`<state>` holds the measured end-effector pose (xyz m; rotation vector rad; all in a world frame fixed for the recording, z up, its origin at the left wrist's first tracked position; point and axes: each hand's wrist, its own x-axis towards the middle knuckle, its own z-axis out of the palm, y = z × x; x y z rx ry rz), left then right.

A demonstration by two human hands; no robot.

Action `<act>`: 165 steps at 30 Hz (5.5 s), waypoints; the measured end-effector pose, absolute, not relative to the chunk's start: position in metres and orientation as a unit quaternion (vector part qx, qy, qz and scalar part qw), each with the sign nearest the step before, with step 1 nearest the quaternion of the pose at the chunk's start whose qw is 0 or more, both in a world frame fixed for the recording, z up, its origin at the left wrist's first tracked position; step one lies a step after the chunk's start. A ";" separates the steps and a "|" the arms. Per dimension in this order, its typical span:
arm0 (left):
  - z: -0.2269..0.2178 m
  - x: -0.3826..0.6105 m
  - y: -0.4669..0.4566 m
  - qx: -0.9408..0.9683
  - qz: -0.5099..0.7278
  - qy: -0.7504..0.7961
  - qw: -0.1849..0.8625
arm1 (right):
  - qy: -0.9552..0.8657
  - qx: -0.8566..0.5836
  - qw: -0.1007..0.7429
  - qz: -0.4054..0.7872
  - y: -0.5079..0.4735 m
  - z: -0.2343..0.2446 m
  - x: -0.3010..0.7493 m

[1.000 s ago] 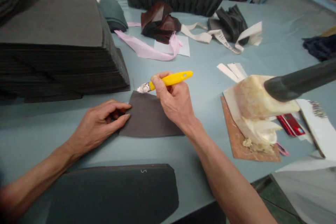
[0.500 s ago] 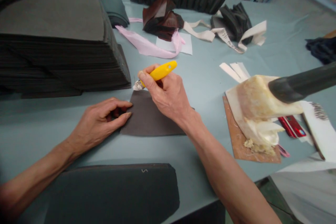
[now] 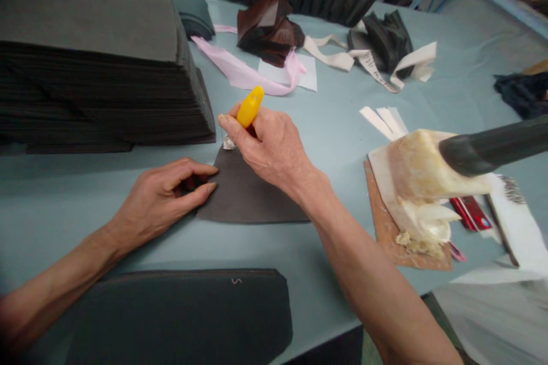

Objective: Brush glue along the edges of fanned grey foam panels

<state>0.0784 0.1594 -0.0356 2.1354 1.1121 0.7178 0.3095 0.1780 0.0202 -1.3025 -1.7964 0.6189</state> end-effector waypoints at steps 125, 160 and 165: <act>-0.037 0.079 0.161 0.810 0.259 0.446 0.278 | -0.739 -0.539 0.346 0.212 0.145 0.019 0.352; -0.037 0.081 0.163 0.811 0.268 0.455 0.250 | -0.713 -0.587 0.308 0.230 0.104 0.032 0.404; -0.036 0.081 0.162 0.808 0.260 0.465 0.250 | -0.707 -0.596 0.310 0.222 0.100 0.030 0.413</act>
